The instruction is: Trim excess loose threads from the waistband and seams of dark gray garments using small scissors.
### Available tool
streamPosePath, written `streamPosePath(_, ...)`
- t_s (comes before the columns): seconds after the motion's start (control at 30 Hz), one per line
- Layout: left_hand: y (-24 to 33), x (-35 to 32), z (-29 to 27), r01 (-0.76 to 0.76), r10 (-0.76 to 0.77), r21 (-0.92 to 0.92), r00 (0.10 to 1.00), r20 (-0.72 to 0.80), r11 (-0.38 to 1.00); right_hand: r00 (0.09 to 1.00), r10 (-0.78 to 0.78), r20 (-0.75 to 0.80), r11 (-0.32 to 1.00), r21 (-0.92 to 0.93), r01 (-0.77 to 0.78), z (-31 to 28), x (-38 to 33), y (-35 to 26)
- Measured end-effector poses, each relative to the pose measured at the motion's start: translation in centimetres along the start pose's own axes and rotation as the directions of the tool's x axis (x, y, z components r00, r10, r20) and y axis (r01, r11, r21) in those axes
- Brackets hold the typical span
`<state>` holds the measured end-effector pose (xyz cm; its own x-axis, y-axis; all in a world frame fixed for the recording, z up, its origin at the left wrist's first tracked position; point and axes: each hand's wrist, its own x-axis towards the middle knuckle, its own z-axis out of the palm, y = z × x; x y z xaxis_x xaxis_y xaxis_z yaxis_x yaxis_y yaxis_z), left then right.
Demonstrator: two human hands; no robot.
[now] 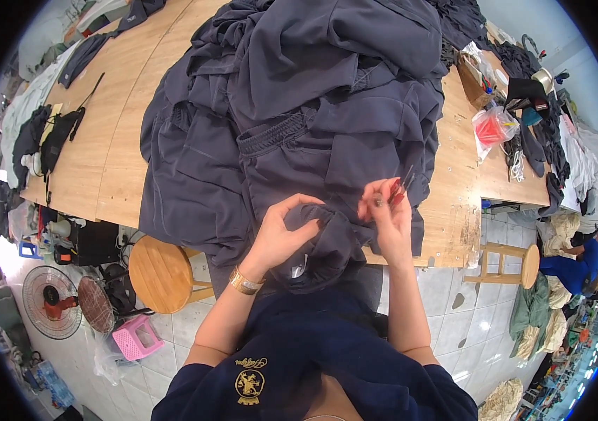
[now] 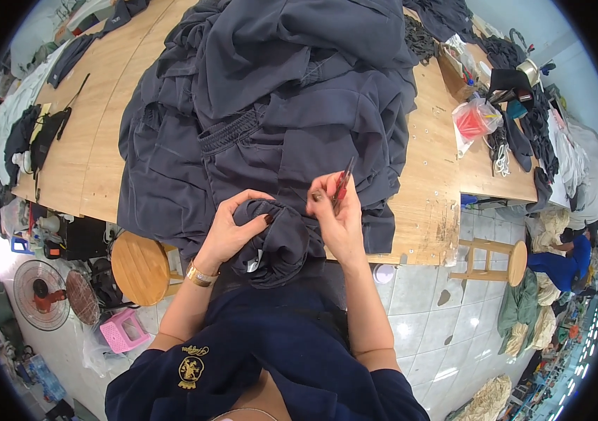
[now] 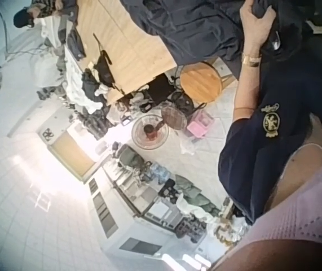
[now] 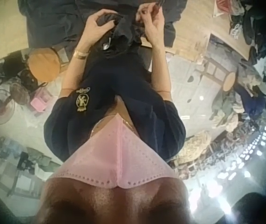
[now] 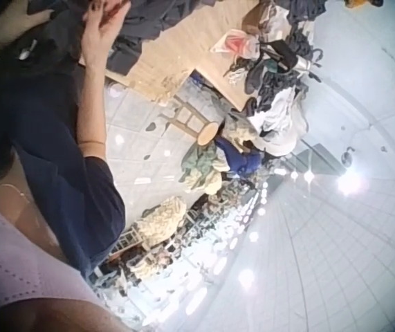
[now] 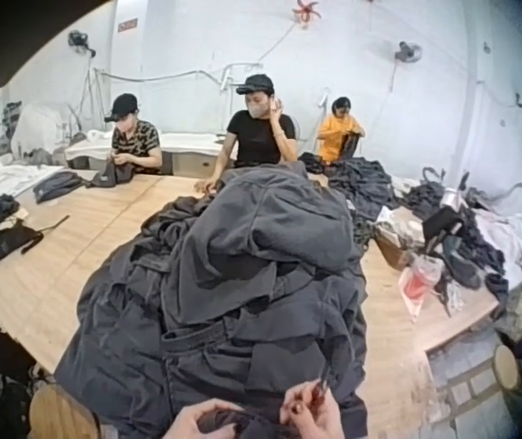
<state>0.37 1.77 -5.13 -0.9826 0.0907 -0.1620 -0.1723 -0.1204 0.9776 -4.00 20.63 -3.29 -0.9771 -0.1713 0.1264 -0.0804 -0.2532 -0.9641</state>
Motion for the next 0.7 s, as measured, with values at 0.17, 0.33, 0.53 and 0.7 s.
streamPosePath(0.17, -0.4, 0.1, -0.2, 0.075, -0.076, -0.042, 0.997, -0.01, 0.996, 0.966, 0.202, 0.161, 0.845, -0.527, -0.089, -1.5, -0.6, -1.0)
streamPosePath(0.33, -0.1, 0.0, -0.2, 0.087, -0.088, -0.043, 0.996, -0.018, 0.995, 0.93, 0.168, 0.328, 0.5, -0.841, 0.206, -1.1, -0.9, -1.3)
streamPosePath(0.53, 0.2, -0.1, 0.0, 0.011, -0.01, 0.028, 1.0, -0.024, 1.0, 0.909, 0.193, 0.369, 0.449, -0.857, 0.252, -0.9, -0.6, -1.6)
streamPosePath(0.7, 0.6, -0.2, 0.1, 0.053, -0.053, 0.052, 0.999, -0.005, 0.997, 0.912, 0.184, 0.367, 0.449, -0.857, 0.254, -0.6, -0.5, -1.6)
